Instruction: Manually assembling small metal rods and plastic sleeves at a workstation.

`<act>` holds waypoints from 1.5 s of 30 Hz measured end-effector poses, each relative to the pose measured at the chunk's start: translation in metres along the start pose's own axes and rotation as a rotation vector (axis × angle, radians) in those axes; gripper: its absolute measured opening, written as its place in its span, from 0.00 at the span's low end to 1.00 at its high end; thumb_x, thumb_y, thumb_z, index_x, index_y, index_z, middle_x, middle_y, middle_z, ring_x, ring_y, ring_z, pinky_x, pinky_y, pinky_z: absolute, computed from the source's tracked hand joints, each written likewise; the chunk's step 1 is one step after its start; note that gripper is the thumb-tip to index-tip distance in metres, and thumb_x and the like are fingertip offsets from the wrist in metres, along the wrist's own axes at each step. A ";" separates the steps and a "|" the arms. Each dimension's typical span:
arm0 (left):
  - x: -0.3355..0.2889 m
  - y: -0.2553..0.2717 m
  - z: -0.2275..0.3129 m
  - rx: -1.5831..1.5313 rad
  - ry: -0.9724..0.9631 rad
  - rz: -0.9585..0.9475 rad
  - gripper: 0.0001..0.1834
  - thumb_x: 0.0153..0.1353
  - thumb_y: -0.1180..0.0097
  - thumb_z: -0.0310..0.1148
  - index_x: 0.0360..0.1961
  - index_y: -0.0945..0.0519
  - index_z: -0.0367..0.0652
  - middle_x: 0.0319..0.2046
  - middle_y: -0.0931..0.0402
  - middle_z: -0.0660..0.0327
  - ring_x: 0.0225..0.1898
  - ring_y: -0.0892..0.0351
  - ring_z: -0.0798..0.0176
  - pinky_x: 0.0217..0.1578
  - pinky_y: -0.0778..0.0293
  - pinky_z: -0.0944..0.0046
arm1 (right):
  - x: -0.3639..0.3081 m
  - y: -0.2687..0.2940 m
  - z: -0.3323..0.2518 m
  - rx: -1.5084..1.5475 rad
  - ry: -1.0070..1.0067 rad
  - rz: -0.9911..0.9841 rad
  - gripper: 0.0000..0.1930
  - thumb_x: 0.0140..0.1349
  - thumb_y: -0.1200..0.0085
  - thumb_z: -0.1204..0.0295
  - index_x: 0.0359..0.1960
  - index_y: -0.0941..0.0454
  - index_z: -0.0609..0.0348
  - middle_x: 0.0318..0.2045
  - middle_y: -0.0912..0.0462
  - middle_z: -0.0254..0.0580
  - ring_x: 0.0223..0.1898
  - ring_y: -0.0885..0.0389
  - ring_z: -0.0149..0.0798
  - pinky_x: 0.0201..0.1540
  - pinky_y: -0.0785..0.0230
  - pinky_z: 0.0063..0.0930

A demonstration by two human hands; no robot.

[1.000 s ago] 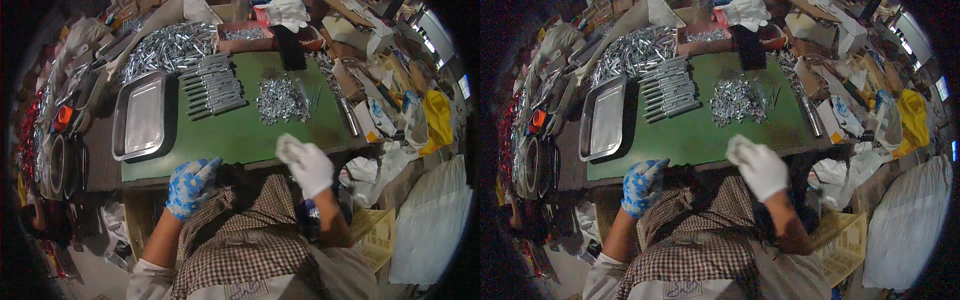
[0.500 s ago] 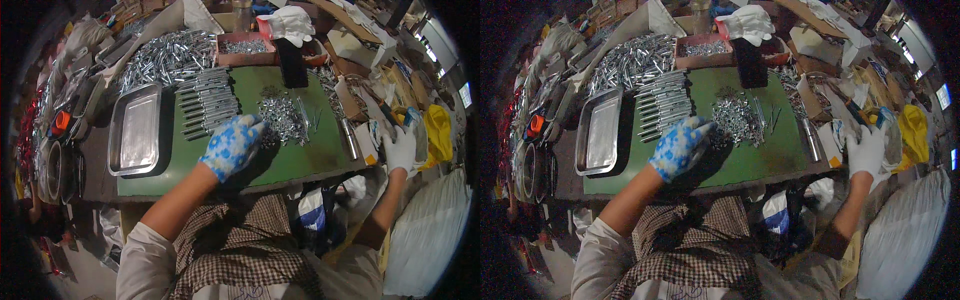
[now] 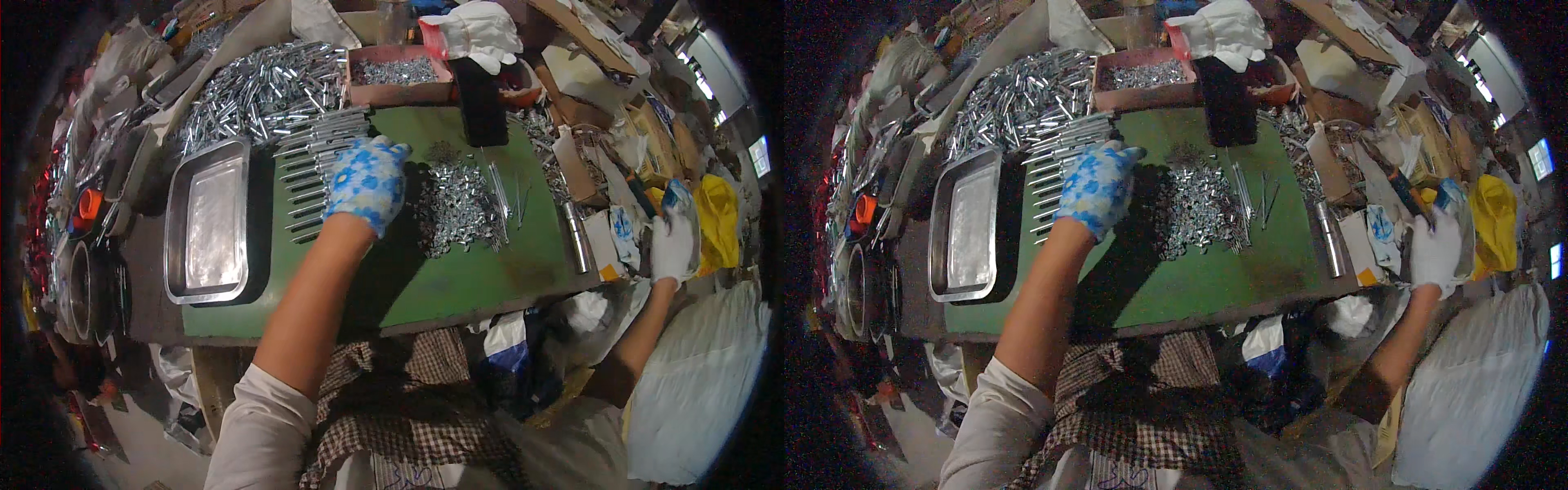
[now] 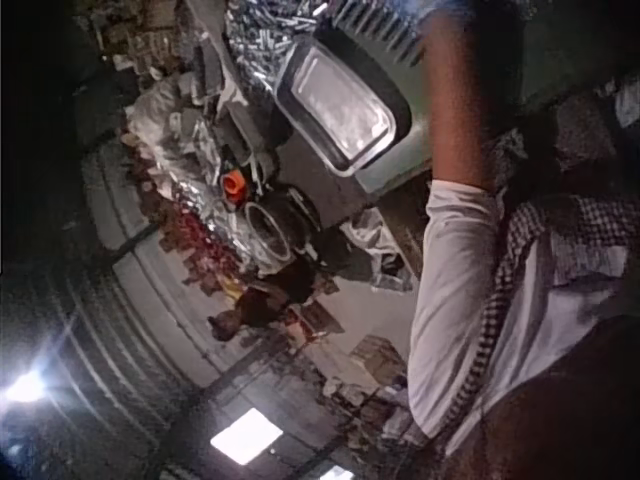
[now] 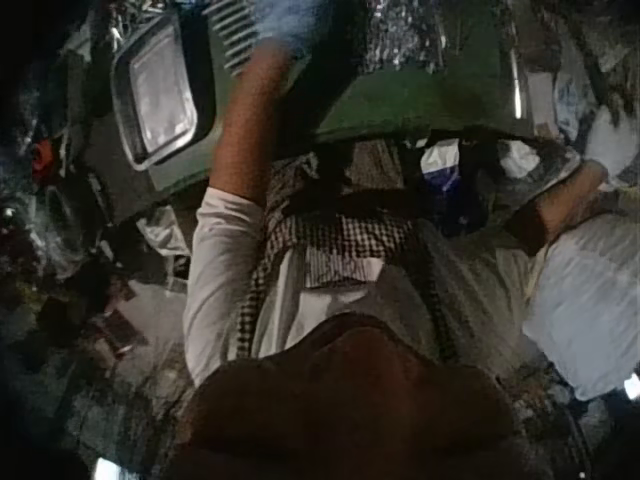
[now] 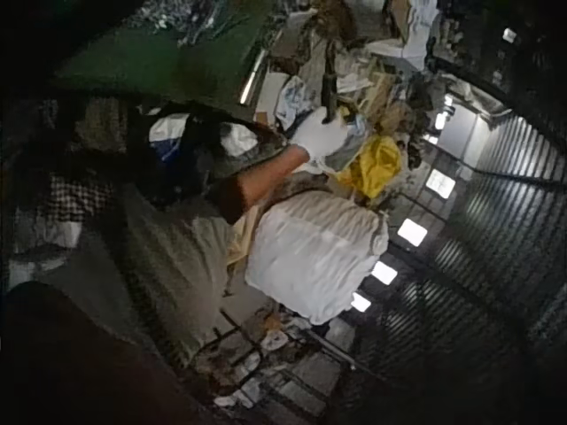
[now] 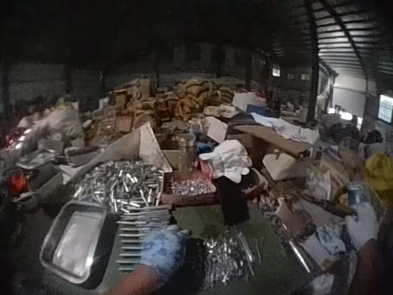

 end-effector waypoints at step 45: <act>-0.046 -0.028 0.056 -0.207 -0.118 -0.101 0.09 0.54 0.42 0.37 0.30 0.21 0.44 0.29 0.23 0.54 0.35 0.23 0.48 0.36 0.29 0.50 | -0.103 -0.034 -0.310 0.710 0.611 -0.528 0.12 0.59 0.47 0.64 0.38 0.23 0.58 0.37 0.22 0.48 0.41 0.22 0.52 0.43 0.30 0.41</act>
Point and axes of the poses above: each hand's wrist, its own x-axis towards the middle knuckle, its own y-axis out of the back of the hand, z = x × y, the point moved 10 cm from there along x, towards the middle knuckle
